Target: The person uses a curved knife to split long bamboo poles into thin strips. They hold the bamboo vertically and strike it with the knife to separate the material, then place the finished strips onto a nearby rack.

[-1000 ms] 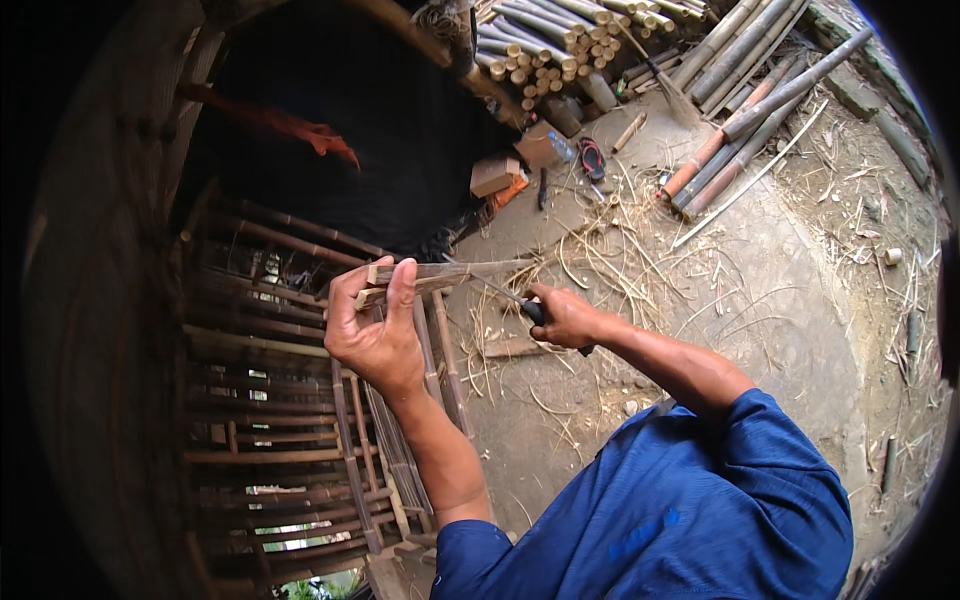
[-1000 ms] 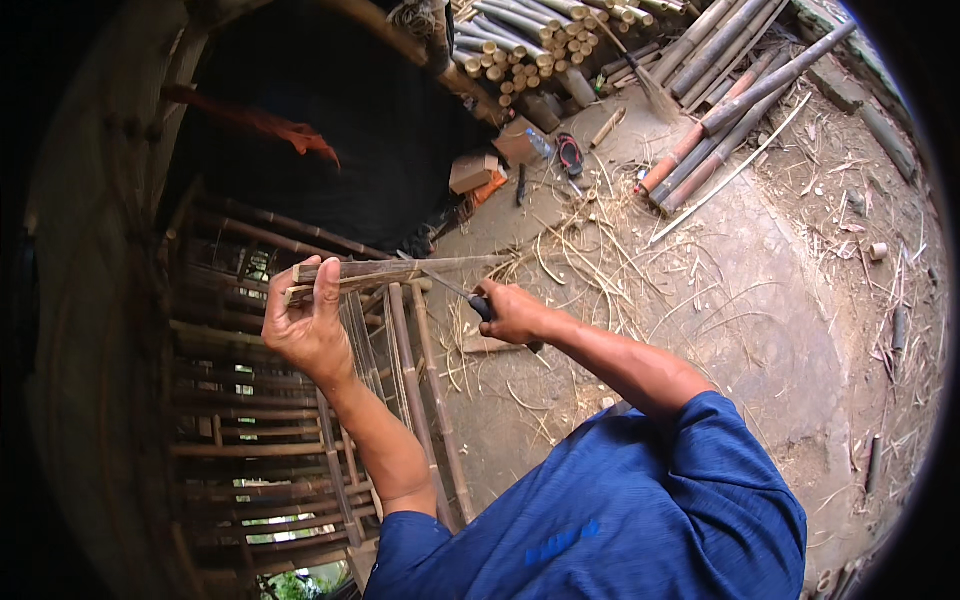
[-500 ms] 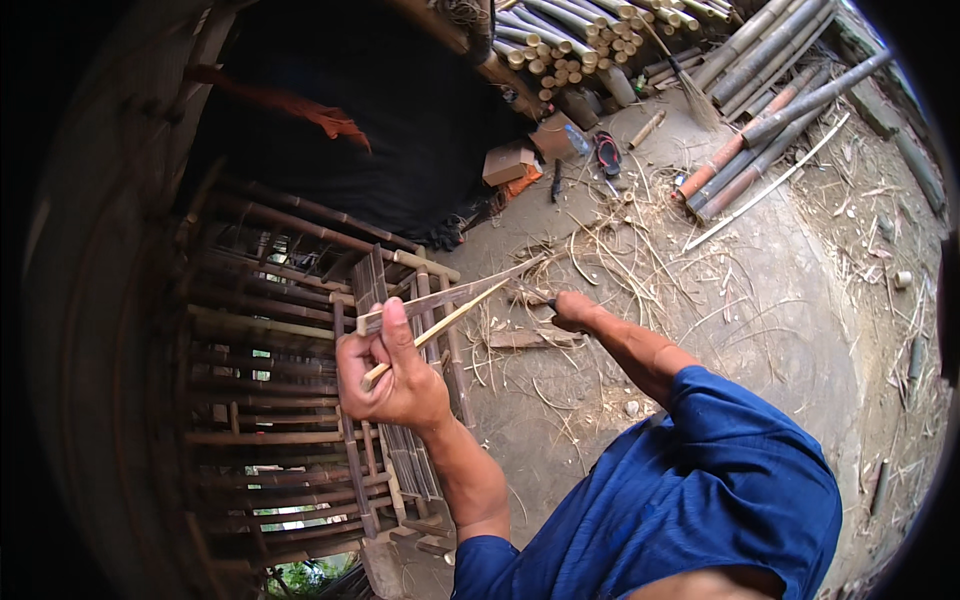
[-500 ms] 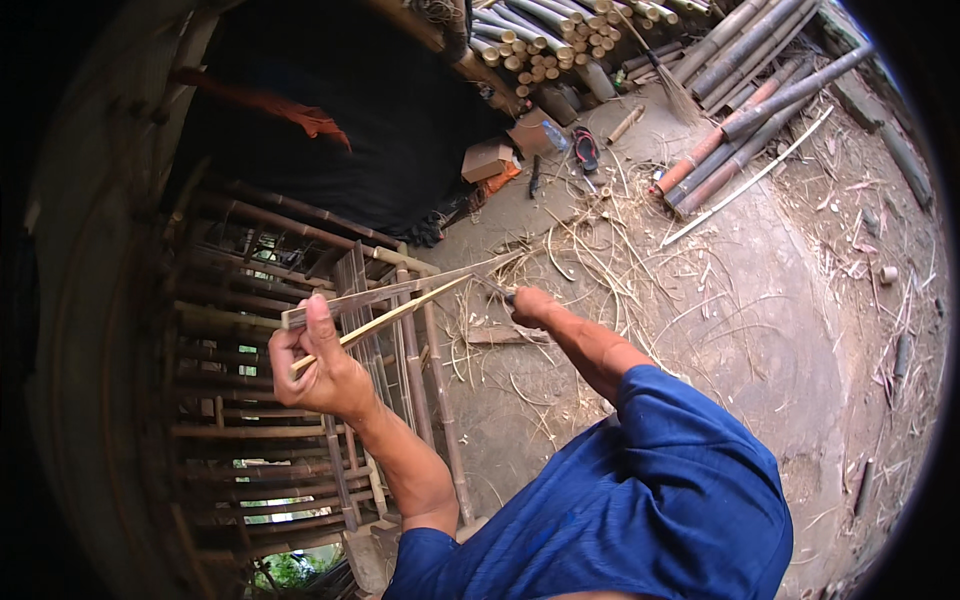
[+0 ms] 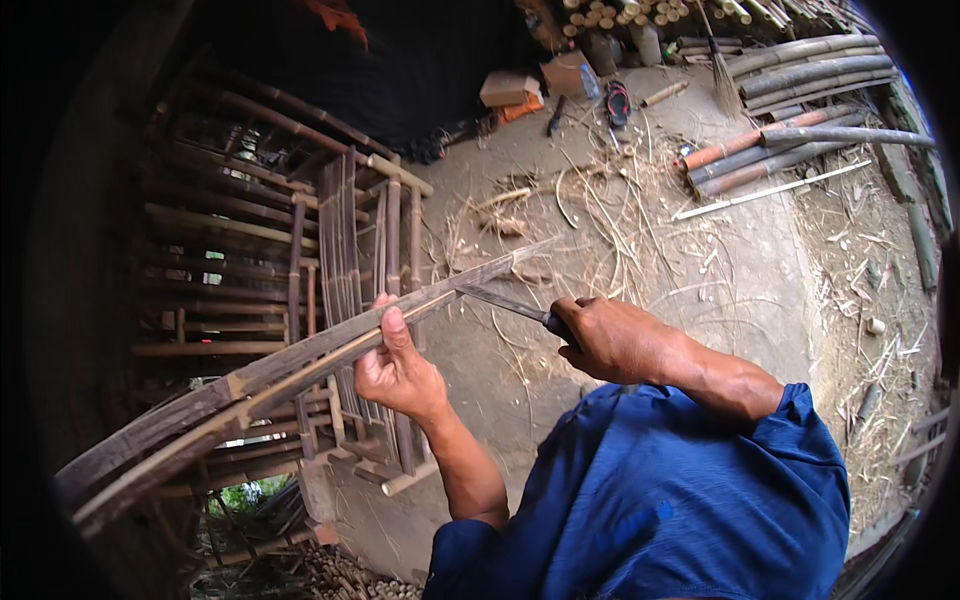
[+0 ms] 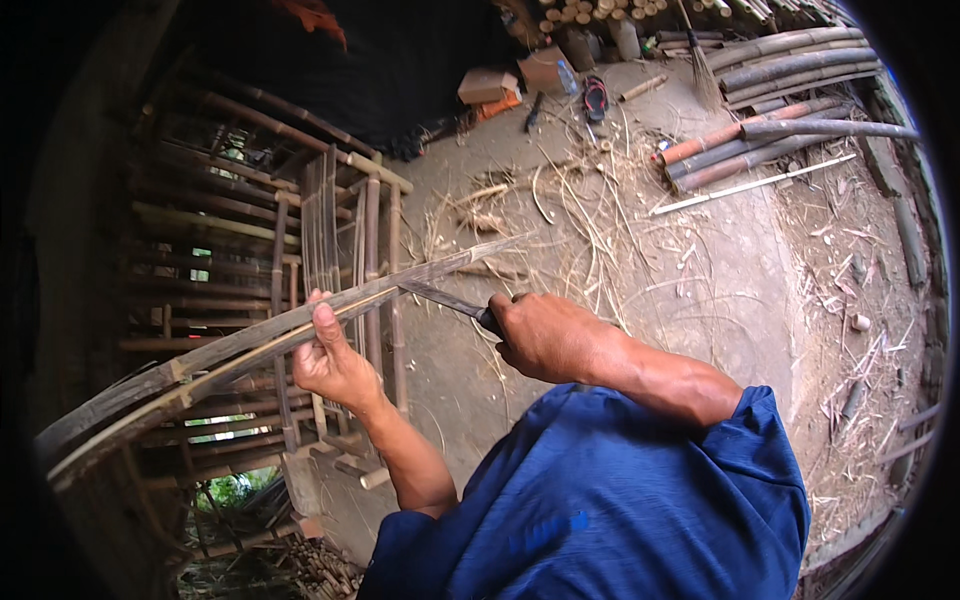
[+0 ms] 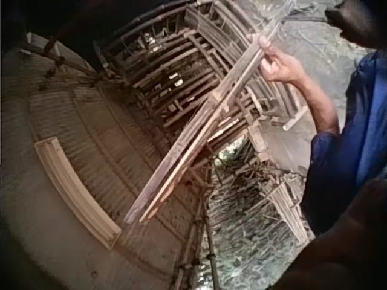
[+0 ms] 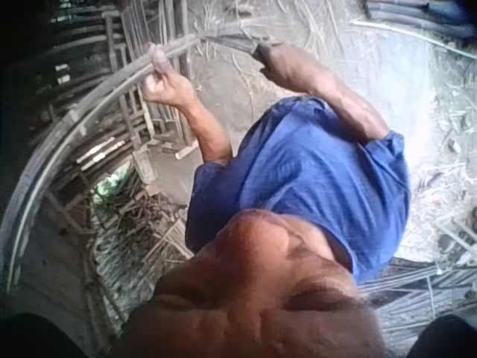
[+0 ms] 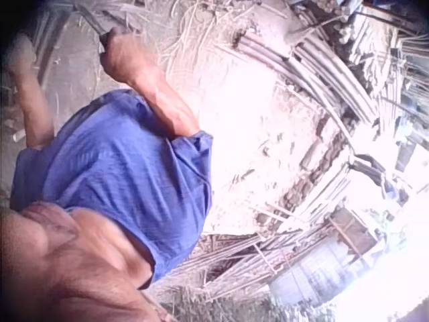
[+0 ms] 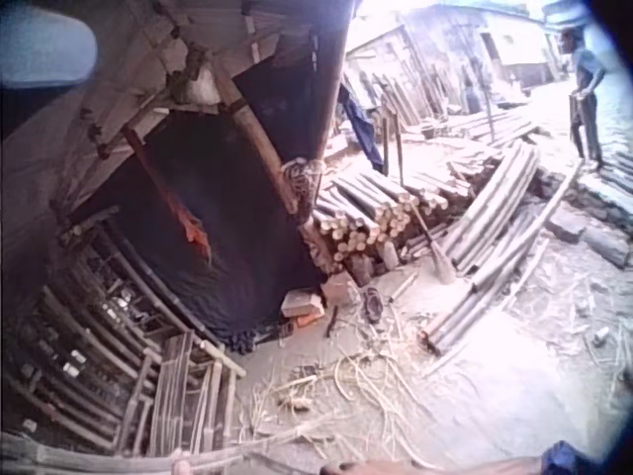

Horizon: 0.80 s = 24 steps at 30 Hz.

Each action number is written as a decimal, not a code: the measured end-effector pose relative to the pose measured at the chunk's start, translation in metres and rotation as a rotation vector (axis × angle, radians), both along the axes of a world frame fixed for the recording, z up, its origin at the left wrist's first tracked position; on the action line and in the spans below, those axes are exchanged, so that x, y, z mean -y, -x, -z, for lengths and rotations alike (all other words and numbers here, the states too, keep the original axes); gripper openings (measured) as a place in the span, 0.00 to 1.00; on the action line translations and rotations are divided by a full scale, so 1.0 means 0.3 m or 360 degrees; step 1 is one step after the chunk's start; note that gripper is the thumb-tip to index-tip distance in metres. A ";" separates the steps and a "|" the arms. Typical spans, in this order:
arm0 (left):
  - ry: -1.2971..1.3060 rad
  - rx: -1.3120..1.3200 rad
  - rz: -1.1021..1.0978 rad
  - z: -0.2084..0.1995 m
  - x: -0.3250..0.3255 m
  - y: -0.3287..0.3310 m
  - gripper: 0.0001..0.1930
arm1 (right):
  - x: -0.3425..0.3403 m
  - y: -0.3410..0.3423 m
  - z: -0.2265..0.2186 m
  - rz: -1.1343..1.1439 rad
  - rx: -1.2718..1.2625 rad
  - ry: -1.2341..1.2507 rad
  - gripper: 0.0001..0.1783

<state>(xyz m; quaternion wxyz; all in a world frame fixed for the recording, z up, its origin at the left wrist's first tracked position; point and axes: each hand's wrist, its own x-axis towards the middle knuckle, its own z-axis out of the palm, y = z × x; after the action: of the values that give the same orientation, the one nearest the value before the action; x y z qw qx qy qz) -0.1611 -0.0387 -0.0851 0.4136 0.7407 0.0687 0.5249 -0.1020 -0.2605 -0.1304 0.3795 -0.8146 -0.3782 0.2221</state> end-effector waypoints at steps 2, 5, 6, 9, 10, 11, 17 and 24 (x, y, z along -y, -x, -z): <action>0.0129 -0.0153 -0.0082 0.046 -0.031 0.036 0.15 | -0.012 0.019 0.037 -0.0031 -0.0136 0.0084 0.13; 0.0254 -0.0136 -0.0070 0.110 -0.063 0.027 0.14 | -0.042 0.008 0.089 -0.0013 -0.0278 0.0153 0.12; 0.0260 -0.0085 -0.0058 0.118 -0.051 0.010 0.13 | -0.044 0.003 0.100 -0.0040 -0.0272 0.0112 0.12; 0.0296 0.0001 -0.0084 0.108 -0.013 -0.030 0.11 | -0.053 -0.030 0.148 -0.0147 -0.0258 0.0009 0.13; 0.0210 -0.0024 -0.0096 0.109 -0.019 -0.028 0.11 | -0.047 -0.057 0.146 -0.0224 -0.0404 0.0018 0.13; 0.0126 -0.0051 -0.0109 0.114 -0.034 -0.015 0.11 | -0.041 -0.081 0.132 -0.0301 -0.0551 0.0027 0.13; 0.0086 -0.0040 -0.0262 0.138 -0.074 -0.042 0.15 | -0.100 -0.129 0.205 -0.0339 -0.0223 -0.0008 0.13; 0.0088 0.0048 -0.0210 0.090 -0.053 -0.241 0.14 | -0.181 -0.320 0.507 -0.0149 0.0053 0.0482 0.09</action>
<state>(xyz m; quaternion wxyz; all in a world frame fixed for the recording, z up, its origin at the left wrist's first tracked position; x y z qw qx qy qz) -0.0887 -0.0227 -0.1122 0.3996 0.7150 0.1256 0.5598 -0.0062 -0.2063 -0.2825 0.2354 -0.8475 -0.3842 0.2805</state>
